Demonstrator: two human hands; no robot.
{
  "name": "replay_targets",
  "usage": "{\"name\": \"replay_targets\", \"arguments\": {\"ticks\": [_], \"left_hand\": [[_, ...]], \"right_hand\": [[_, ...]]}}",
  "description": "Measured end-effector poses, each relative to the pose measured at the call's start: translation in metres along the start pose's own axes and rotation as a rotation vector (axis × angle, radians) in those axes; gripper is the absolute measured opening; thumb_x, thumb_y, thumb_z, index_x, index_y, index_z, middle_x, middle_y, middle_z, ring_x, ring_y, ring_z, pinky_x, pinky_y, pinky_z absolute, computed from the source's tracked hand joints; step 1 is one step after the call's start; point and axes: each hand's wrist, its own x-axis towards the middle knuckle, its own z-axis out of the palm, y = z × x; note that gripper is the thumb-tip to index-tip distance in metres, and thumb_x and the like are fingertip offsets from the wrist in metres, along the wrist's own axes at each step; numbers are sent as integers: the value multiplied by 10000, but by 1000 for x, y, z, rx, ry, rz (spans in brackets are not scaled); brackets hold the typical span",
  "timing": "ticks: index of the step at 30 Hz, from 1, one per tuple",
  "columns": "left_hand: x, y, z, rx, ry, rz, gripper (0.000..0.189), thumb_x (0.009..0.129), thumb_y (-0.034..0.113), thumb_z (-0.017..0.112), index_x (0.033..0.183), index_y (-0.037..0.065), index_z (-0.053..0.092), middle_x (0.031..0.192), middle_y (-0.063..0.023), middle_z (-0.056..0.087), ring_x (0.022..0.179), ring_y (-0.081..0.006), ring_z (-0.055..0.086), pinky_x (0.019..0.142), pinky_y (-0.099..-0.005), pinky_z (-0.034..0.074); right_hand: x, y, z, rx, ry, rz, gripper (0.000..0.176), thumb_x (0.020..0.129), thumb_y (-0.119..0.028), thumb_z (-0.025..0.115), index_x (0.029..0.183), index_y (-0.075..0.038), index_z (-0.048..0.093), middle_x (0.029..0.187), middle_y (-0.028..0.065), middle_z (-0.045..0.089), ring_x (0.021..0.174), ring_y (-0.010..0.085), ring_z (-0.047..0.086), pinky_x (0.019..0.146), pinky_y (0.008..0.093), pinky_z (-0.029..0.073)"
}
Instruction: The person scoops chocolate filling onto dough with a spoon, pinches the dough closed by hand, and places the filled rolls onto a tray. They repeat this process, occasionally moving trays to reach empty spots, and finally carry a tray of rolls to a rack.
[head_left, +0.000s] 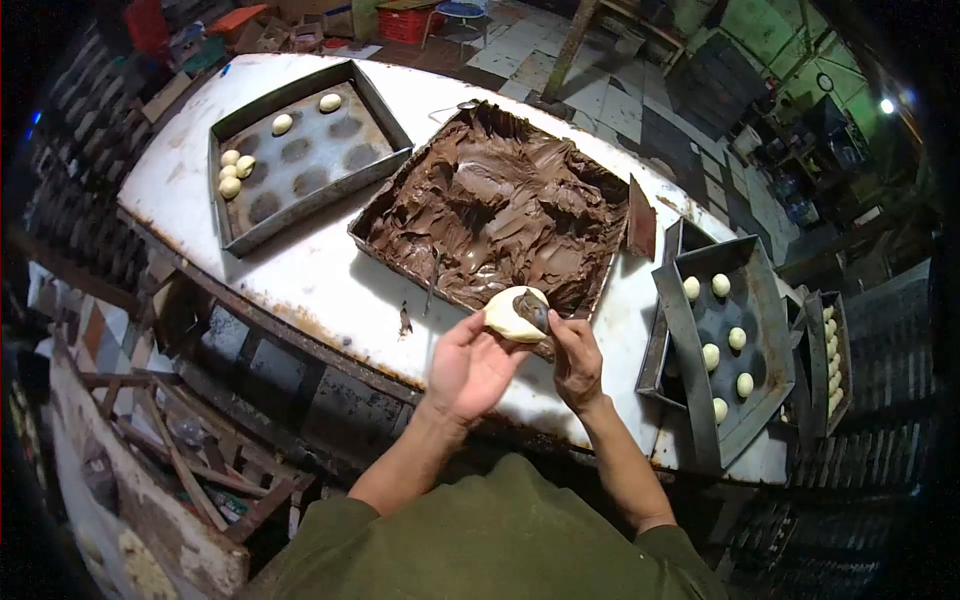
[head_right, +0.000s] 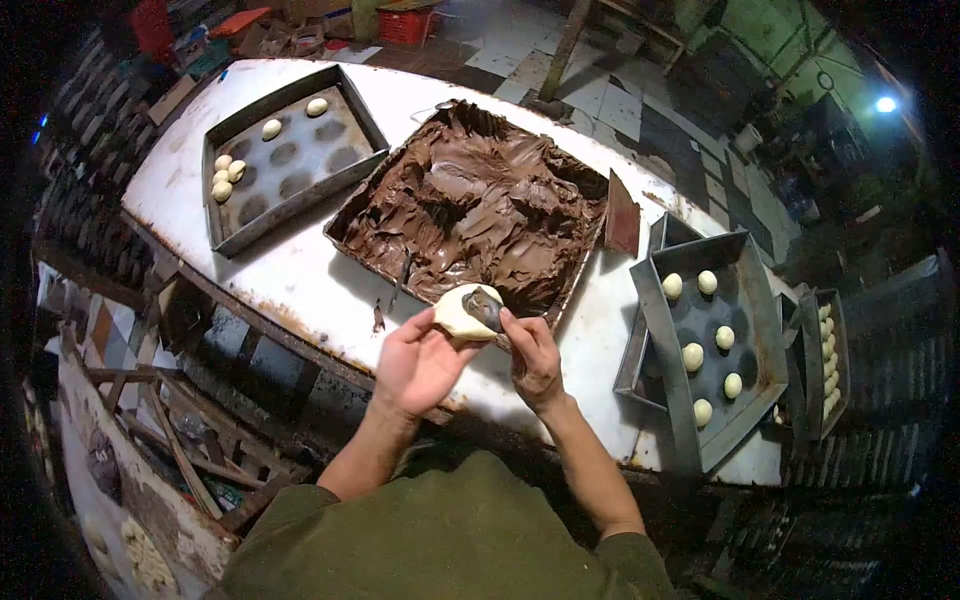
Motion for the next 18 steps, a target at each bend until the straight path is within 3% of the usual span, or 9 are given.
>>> {"name": "replay_targets", "arguments": {"ticks": [2, 6, 9, 11, 12, 14, 15, 17, 18], "left_hand": [[-12, 4, -16, -169, -59, -46, 429, 928, 193, 312, 1260, -72, 373, 1294, -214, 436, 1209, -325, 412, 1074, -450, 262], [-48, 4, -21, -44, -345, 245, 495, 872, 173, 349, 1292, -89, 328, 1290, -232, 440, 1198, -334, 425, 1060, -462, 278], [-74, -28, 1, 347, -119, 525, 670, 699, -27, 378, 1356, -33, 253, 1298, -234, 413, 1183, -334, 441, 1029, -446, 350], [-78, -65, 6, 540, 51, 574, 846, 614, -150, 341, 1414, 65, 172, 1329, -212, 364, 1167, -307, 464, 994, -399, 414], [-79, -80, -6, 548, 50, 560, 828, 666, -112, 408, 1424, 107, 157, 1333, -208, 362, 1162, -304, 468, 985, -414, 418], [-83, -111, -27, 307, -85, 476, 786, 730, -37, 483, 1425, 139, 160, 1333, -203, 361, 1128, -298, 489, 951, -434, 437], [-88, -126, -34, 310, -47, 464, 717, 777, 75, 538, 1410, 150, 210, 1294, -206, 402, 1082, -298, 509, 910, -434, 455], [-95, -152, -35, 280, 44, 440, 633, 789, 119, 520, 1375, 134, 281, 1136, -195, 503, 998, -300, 540, 872, -415, 464], [-100, -163, -35, 315, 54, 416, 607, 789, 123, 513, 1360, 128, 306, 1068, -188, 531, 965, -297, 549, 860, -406, 467]], "right_hand": [[-15, 8, -6, 51, 16, -101, 409, 780, 131, 536, 1155, -30, 569, 845, 108, 528, 725, 209, 538, 621, 283, 462], [-53, 33, -34, 113, -132, -74, 369, 792, 107, 538, 1133, -26, 582, 858, 108, 535, 740, 218, 550, 651, 286, 473], [-87, 57, -51, -4, -83, 175, 551, 755, 153, 435, 1259, -58, 507, 866, 122, 514, 772, 240, 528, 694, 309, 457], [-102, 72, -53, -2, -123, 312, 645, 709, 163, 435, 1318, -49, 436, 893, 134, 484, 794, 256, 501, 744, 330, 432], [-113, 79, -49, 26, -139, 339, 624, 730, 154, 430, 1321, -45, 431, 928, 137, 477, 811, 255, 495, 772, 326, 426], [-132, 84, -37, -31, -22, 181, 564, 762, 127, 428, 1295, -53, 471, 862, 98, 473, 745, 203, 480, 698, 257, 412], [-133, 75, -41, -11, -31, 177, 564, 762, 127, 428, 1295, -53, 471, 862, 98, 473, 745, 203, 480, 698, 257, 412], [-123, 44, -60, -384, 111, 28, 405, 842, 30, 463, 1238, -36, 518, 880, 71, 508, 756, 168, 485, 696, 243, 410], [-119, 29, -68, -369, 104, 22, 405, 842, 30, 463, 1238, -36, 518, 880, 71, 508, 756, 168, 485, 696, 243, 410]]}}
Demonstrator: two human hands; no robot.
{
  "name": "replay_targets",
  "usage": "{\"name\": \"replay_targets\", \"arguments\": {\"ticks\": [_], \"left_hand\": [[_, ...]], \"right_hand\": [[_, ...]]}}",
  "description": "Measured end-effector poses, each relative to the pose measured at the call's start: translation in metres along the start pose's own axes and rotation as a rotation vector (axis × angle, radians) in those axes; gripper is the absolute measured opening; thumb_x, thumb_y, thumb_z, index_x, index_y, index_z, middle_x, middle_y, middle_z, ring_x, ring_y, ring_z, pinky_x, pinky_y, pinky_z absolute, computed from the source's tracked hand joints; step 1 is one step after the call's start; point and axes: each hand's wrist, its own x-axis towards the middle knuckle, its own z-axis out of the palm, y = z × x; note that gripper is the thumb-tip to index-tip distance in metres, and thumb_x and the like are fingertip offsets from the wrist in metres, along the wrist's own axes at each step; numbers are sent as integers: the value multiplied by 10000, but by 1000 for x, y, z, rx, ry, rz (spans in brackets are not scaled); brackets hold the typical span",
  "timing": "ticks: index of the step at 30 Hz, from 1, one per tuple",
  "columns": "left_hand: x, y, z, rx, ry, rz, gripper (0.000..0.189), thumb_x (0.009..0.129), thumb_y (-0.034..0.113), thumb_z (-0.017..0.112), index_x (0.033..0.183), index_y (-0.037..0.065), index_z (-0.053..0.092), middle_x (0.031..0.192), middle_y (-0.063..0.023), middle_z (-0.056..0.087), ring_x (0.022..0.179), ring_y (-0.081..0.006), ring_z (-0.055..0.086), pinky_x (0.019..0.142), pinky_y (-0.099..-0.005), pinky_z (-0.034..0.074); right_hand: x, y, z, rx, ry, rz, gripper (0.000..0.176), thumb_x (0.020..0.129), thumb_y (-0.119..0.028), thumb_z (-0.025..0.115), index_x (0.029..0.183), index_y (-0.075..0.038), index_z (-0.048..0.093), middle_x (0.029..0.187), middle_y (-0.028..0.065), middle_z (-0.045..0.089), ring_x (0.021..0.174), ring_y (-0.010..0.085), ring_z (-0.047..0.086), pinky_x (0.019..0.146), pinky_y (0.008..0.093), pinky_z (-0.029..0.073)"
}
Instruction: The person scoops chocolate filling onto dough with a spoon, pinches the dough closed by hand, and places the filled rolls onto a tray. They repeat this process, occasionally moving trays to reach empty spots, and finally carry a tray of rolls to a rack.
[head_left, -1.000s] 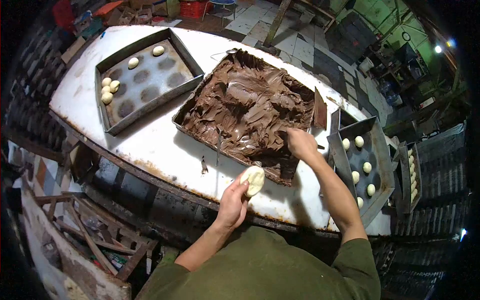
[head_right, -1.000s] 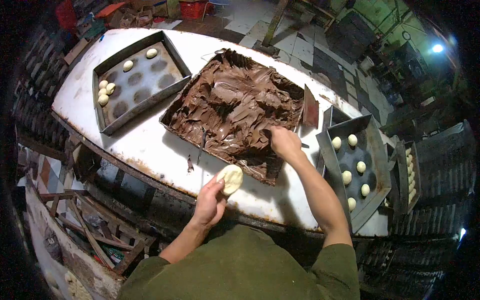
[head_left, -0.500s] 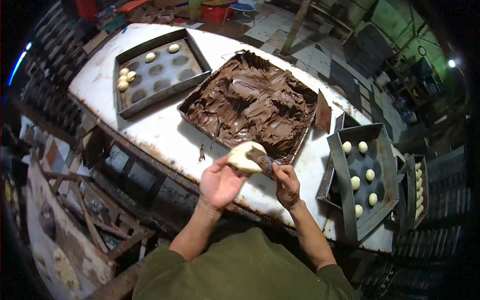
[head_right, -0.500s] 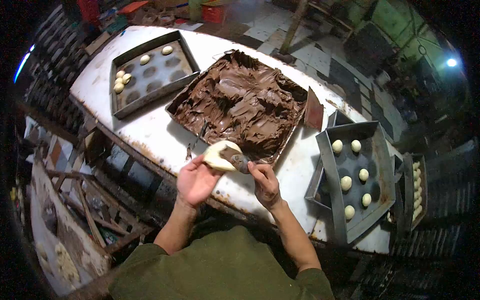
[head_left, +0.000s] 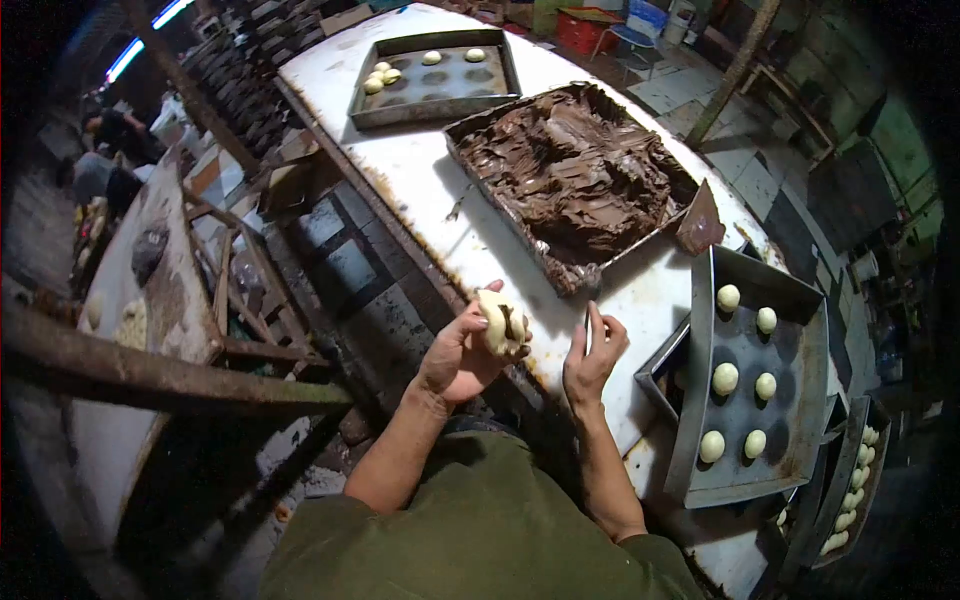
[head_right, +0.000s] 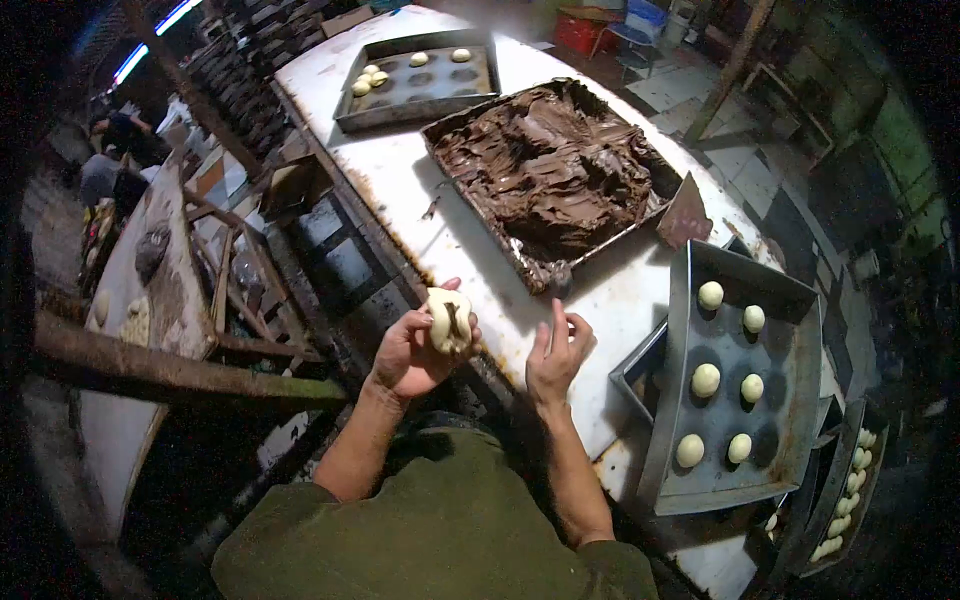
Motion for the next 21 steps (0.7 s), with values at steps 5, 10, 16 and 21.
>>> {"name": "replay_targets", "arguments": {"ticks": [5, 10, 16, 21], "left_hand": [[-48, -19, 11, 407, 35, -224, 673, 712, -12, 438, 1348, 87, 242, 960, -166, 530, 818, -240, 561, 662, -337, 499], [-89, -34, -5, 246, 359, -25, 515, 802, -52, 364, 1298, 58, 281, 1015, -169, 537, 873, -258, 578, 712, -366, 515], [-149, -63, -9, 264, 41, 11, 328, 921, 52, 390, 1245, 27, 430, 1192, -124, 526, 962, -192, 566, 810, -274, 482], [-189, -85, -6, 795, -74, -47, 354, 869, 89, 591, 1199, 39, 473, 1027, -38, 549, 927, -80, 527, 808, -211, 460]], "right_hand": [[25, -52, -63, 1516, -1024, 618, 430, 983, -319, 353, 1029, 21, 612, 894, 54, 589, 757, 115, 542, 703, 241, 452], [-9, -72, -107, 960, -590, -234, 151, 793, -132, 651, 903, -31, 632, 945, 96, 559, 853, 235, 558, 749, 322, 455], [-64, -97, -165, 513, -506, -376, 217, 744, -148, 685, 909, -66, 570, 859, 92, 585, 781, 278, 590, 643, 344, 474], [-77, -86, -213, 937, -906, 281, 242, 831, -22, 583, 1064, 8, 525, 926, 154, 626, 874, 236, 631, 760, 303, 496]]}}
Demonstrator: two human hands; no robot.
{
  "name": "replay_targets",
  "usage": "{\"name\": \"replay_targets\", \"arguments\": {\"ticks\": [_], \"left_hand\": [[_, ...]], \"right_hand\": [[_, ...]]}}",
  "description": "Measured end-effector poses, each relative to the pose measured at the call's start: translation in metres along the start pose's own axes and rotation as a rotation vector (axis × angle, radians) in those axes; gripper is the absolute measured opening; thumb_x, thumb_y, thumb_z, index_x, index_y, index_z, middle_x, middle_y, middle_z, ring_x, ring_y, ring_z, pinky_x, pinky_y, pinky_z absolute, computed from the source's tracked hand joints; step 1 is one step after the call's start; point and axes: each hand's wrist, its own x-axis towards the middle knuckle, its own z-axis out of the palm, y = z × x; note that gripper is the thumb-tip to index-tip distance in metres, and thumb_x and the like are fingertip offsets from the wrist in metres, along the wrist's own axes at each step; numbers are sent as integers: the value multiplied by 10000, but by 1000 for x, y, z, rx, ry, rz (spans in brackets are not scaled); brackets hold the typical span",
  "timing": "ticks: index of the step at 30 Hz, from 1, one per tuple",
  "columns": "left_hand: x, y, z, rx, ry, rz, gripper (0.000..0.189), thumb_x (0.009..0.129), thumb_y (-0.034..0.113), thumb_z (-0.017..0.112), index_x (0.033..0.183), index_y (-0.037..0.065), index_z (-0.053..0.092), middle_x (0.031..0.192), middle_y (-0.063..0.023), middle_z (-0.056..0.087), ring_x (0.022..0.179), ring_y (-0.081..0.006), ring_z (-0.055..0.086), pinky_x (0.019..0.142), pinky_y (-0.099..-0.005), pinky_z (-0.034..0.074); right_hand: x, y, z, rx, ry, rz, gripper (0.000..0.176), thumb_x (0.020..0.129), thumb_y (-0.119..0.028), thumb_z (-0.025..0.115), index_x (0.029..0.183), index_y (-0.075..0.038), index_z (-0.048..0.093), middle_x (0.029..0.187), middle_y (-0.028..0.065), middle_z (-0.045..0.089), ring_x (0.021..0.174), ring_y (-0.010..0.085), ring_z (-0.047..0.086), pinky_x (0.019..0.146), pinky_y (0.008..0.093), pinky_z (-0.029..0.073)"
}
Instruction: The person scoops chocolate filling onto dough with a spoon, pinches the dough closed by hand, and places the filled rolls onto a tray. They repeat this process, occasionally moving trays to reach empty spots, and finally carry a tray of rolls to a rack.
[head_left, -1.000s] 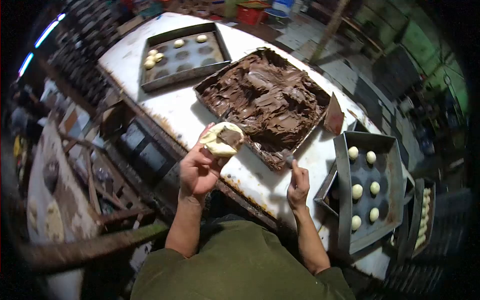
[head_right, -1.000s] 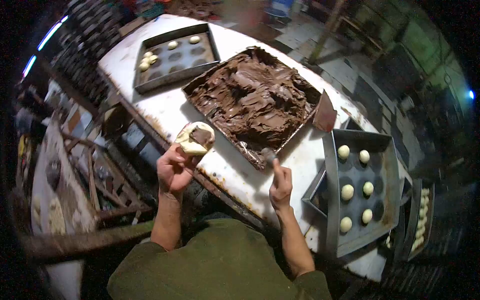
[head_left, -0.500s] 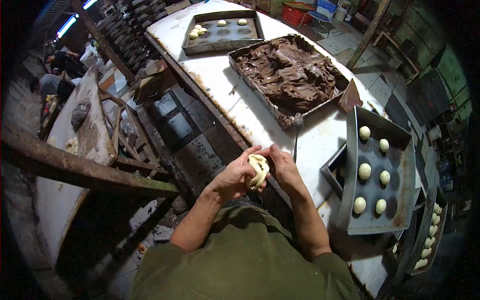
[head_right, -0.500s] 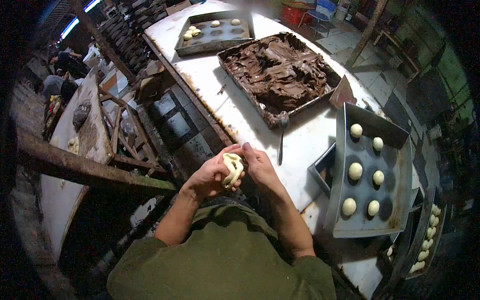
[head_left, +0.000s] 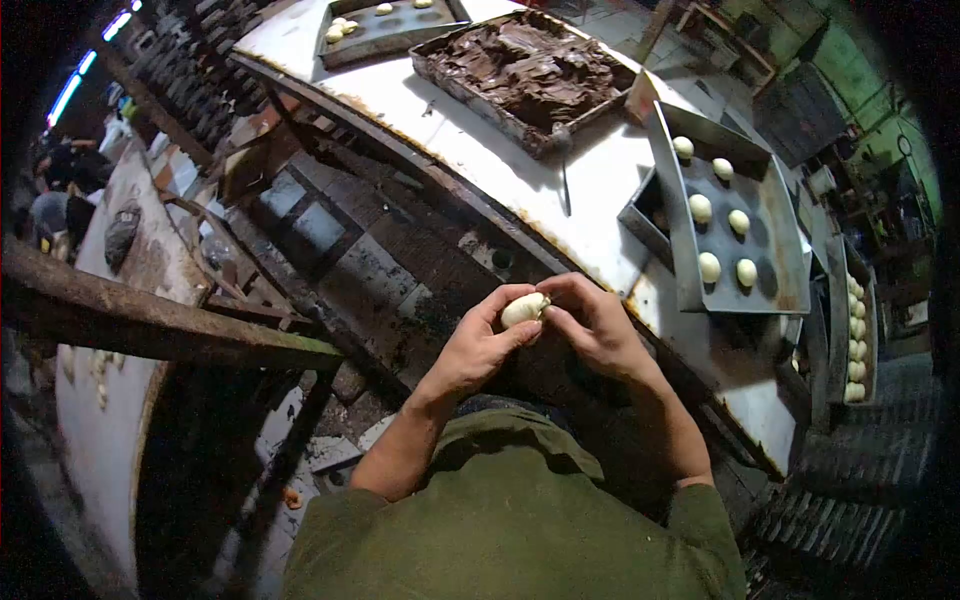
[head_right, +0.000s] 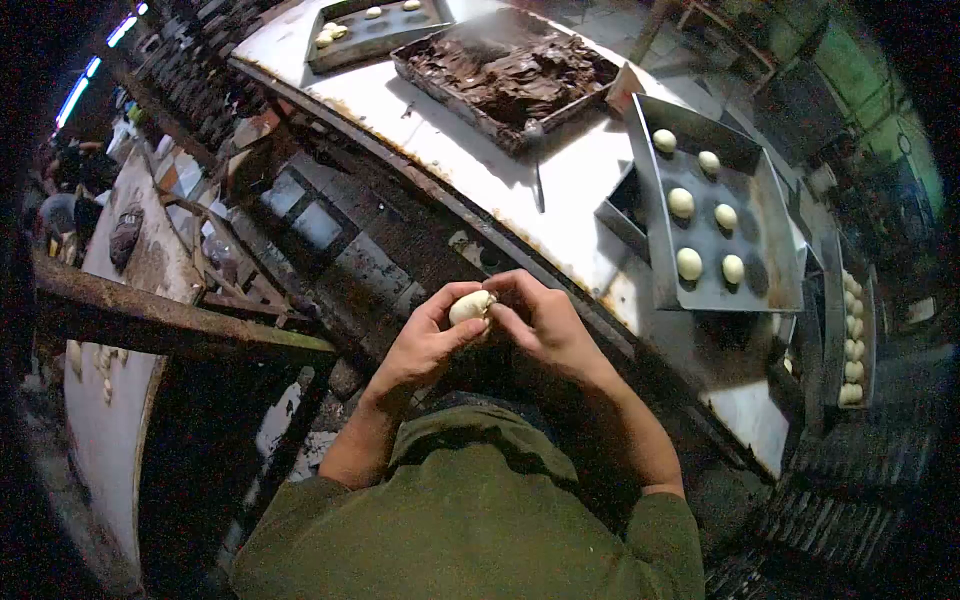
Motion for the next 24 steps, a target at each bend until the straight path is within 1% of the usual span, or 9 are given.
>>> {"name": "replay_targets", "arguments": {"ticks": [4, 8, 11, 13, 15, 17, 20, 23, 24], "left_hand": [[4, -14, 33, -272, 215, 122, 282, 876, 116, 585, 1128, 37, 486, 962, -45, 553, 840, -91, 561, 720, -208, 510], [6, -23, 69, -471, 112, 26, 243, 902, 95, 527, 1133, 24, 494, 1027, -83, 566, 872, -133, 586, 716, -235, 529], [8, -24, 104, -349, -162, -72, 350, 936, 127, 467, 1262, 0, 451, 1222, -100, 519, 1067, -129, 528, 878, -220, 451], [18, -35, 139, -184, -258, 52, 373, 941, 99, 445, 1302, 9, 417, 1325, -109, 442, 1194, -165, 445, 984, -266, 371], [35, -56, 176, -30, -362, 187, 399, 937, 72, 436, 1328, 12, 382, 1382, -108, 380, 1269, -183, 362, 1044, -312, 302], [51, -77, 224, -123, -233, 143, 384, 931, 108, 469, 1297, 28, 382, 1263, -124, 475, 1129, -213, 505, 937, -314, 437], [77, -100, 285, -396, -78, -86, 226, 924, 143, 500, 1094, 10, 433, 1022, -116, 543, 961, -223, 593, 748, -302, 540], [87, -117, 322, -235, -286, -125, 192, 930, 136, 489, 1063, -2, 506, 1066, -127, 557, 960, -198, 582, 788, -300, 511], [88, -126, 339, -222, -316, -60, 181, 930, 112, 479, 1050, -8, 544, 1135, -132, 540, 996, -182, 559, 838, -301, 479]], "right_hand": [[-42, -4, 8, -294, 117, -263, 361, 786, 20, 587, 1140, -10, 525, 1182, 167, 489, 1109, 285, 499, 924, 329, 422], [-75, 12, 9, -786, 469, -577, 310, 716, 2, 682, 1016, -41, 614, 1161, 118, 481, 1052, 311, 462, 815, 358, 463], [-104, 11, -34, -474, 522, -455, 199, 736, -26, 687, 891, -27, 562, 973, 105, 554, 864, 253, 548, 718, 339, 470], [-130, 13, -60, -143, 635, -200, 147, 790, -65, 665, 852, -25, 538, 803, 88, 550, 642, 187, 541, 590, 294, 458], [-153, 27, -90, -276, 705, -267, 116, 800, -62, 649, 827, -25, 542, 759, 85, 549, 635, 194, 547, 596, 293, 458], [-178, 44, -112, -356, 842, -439, 139, 751, -58, 684, 854, -40, 592, 818, 79, 554, 784, 216, 557, 672, 313, 454], [-220, 59, -133, -734, 910, -380, 280, 694, -51, 725, 953, -38, 619, 1002, 88, 519, 1023, 261, 469, 811, 320, 416], [-254, 66, -181, -738, 976, -402, 268, 705, -66, 728, 936, -36, 597, 967, 93, 520, 948, 247, 499, 785, 322, 427], [-262, 67, -195, -506, 1037, -395, 235, 725, -47, 713, 913, -46, 572, 922, 94, 530, 830, 228, 531, 726, 317, 443]]}}
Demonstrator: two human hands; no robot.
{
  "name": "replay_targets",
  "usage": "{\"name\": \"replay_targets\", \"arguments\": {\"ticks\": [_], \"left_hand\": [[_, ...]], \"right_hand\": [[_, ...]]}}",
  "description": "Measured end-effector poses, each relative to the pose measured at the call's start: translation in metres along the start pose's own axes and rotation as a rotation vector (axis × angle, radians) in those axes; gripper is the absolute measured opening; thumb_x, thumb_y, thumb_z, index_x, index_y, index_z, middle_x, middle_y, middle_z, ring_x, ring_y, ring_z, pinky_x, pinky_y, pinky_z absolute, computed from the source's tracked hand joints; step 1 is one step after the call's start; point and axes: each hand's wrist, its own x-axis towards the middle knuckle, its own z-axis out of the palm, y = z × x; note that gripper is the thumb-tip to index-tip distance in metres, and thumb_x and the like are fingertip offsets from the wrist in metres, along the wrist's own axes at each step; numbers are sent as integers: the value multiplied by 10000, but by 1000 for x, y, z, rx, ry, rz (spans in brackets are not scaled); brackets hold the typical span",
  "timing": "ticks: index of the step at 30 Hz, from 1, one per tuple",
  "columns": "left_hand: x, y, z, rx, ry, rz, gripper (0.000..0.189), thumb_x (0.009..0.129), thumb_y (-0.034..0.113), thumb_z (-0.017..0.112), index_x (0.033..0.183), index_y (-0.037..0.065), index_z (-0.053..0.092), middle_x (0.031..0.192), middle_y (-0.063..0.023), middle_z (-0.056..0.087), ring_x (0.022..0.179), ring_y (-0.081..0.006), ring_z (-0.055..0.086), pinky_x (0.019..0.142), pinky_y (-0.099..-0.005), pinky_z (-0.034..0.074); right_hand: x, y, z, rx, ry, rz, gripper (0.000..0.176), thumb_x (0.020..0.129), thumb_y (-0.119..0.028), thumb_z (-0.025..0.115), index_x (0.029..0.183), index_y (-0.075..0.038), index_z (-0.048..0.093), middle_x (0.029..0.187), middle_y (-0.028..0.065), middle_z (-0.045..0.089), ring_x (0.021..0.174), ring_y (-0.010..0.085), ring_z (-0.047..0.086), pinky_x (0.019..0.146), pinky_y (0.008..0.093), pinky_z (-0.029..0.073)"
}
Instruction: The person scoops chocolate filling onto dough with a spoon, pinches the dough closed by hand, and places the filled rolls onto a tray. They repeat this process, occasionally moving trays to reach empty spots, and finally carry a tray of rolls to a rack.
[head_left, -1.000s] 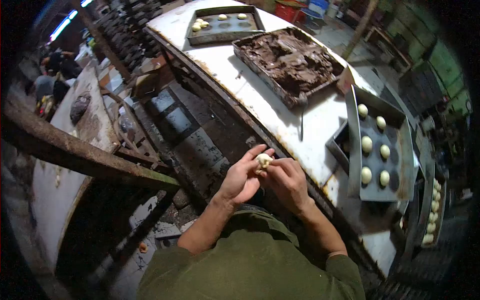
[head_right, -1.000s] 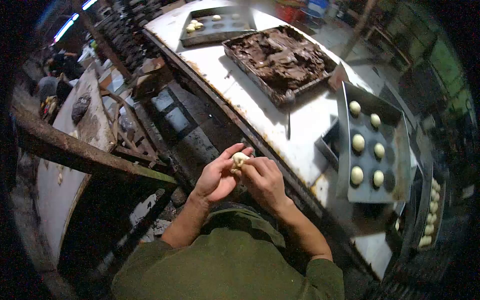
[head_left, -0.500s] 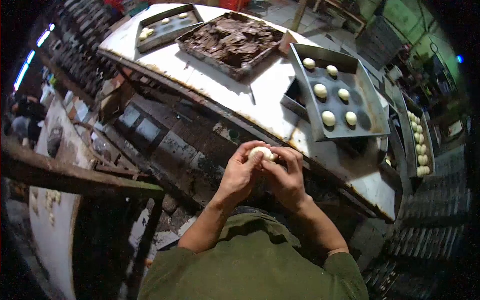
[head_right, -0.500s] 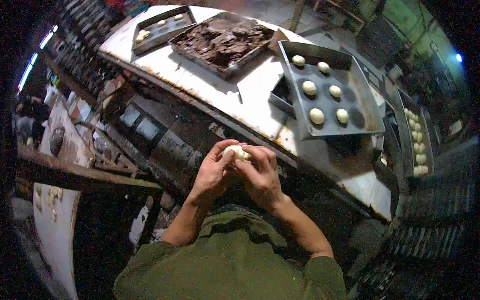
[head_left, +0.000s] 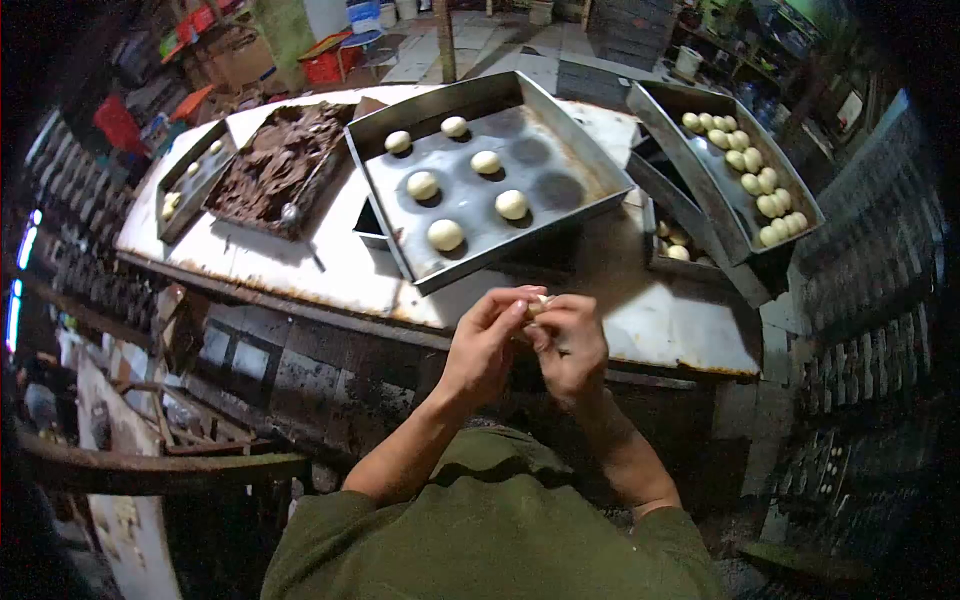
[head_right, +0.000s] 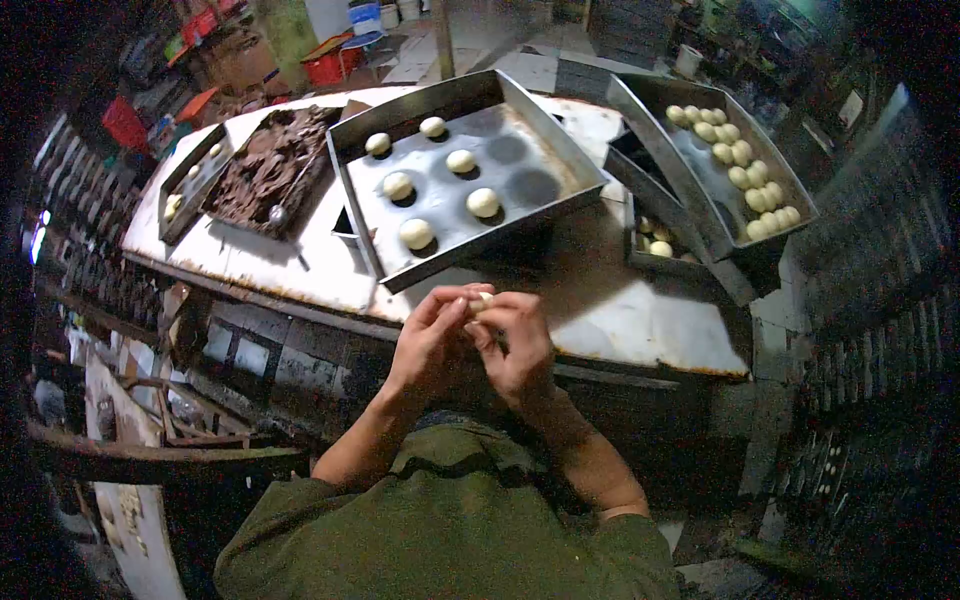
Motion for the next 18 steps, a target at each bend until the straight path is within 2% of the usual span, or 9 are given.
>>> {"name": "replay_targets", "arguments": {"ticks": [1, 3, 4, 6, 7, 9, 13, 15, 18], "left_hand": [[2, -1, 9, 107, -125, 24, 215, 920, 86, 478, 1103, -8, 540, 1202, -136, 508, 1060, -185, 528, 904, -300, 440], [14, -8, 18, 385, -335, 197, 259, 915, 87, 477, 1155, 3, 527, 1250, -145, 476, 1097, -203, 512, 948, -308, 411], [20, -9, 23, 391, -341, 186, 259, 915, 87, 477, 1155, 3, 527, 1250, -145, 476, 1097, -203, 512, 948, -308, 411], [29, -11, 34, 546, -381, 287, 354, 901, 62, 491, 1251, 26, 454, 1263, -151, 468, 1139, -237, 487, 981, -345, 392], [32, -22, 45, 286, -205, 231, 374, 891, 38, 504, 1253, 24, 410, 1245, -160, 478, 1121, -260, 504, 976, -367, 405], [44, -29, 41, 108, -68, 193, 334, 893, 38, 512, 1207, 19, 399, 1204, -160, 505, 1062, -253, 548, 924, -350, 455], [46, -20, 31, 232, 140, 67, 163, 917, 116, 515, 1001, -14, 566, 1150, -123, 561, 965, -171, 585, 790, -274, 497], [44, -11, 24, 379, -113, 185, 228, 932, 121, 469, 1096, 27, 597, 1313, -142, 445, 1184, -201, 450, 967, -330, 375], [43, 16, 14, 631, -310, 293, 289, 906, 80, 455, 1165, 45, 580, 1424, -128, 309, 1314, -246, 295, 1058, -343, 243]], "right_hand": [[3, 7, -12, -6, 13, 6, 235, 725, -47, 713, 913, -46, 572, 922, 94, 530, 830, 228, 531, 726, 317, 443], [6, 20, -33, 477, 1, 463, 203, 751, -22, 683, 902, -52, 550, 876, 88, 543, 732, 214, 550, 676, 309, 455], [7, 34, -46, 393, -129, 412, 210, 736, 22, 668, 899, -46, 554, 828, 72, 546, 733, 202, 573, 683, 292, 465], [8, 40, -50, 240, -26, 290, 229, 721, 27, 674, 908, -45, 563, 841, 76, 537, 732, 204, 569, 693, 293, 464], [10, 41, -48, 86, 65, 154, 250, 705, 31, 680, 918, -43, 572, 854, 80, 528, 732, 205, 564, 703, 295, 463], [4, 38, -37, -64, 64, 22, 407, 678, -6, 717, 1065, -49, 601, 1030, 110, 486, 891, 253, 512, 752, 324, 439], [17, 43, -29, -276, -7, -164, 366, 707, -82, 733, 1045, -46, 598, 1003, 113, 501, 898, 277, 511, 749, 346, 441], [30, 51, -24, 74, -57, -53, 257, 740, -90, 717, 949, -35, 577, 924, 114, 526, 806, 239, 542, 691, 334, 451], [49, 46, -19, 604, -248, 507, 102, 824, -18, 617, 877, -19, 529, 847, 92, 548, 707, 151, 550, 640, 252, 451]]}}
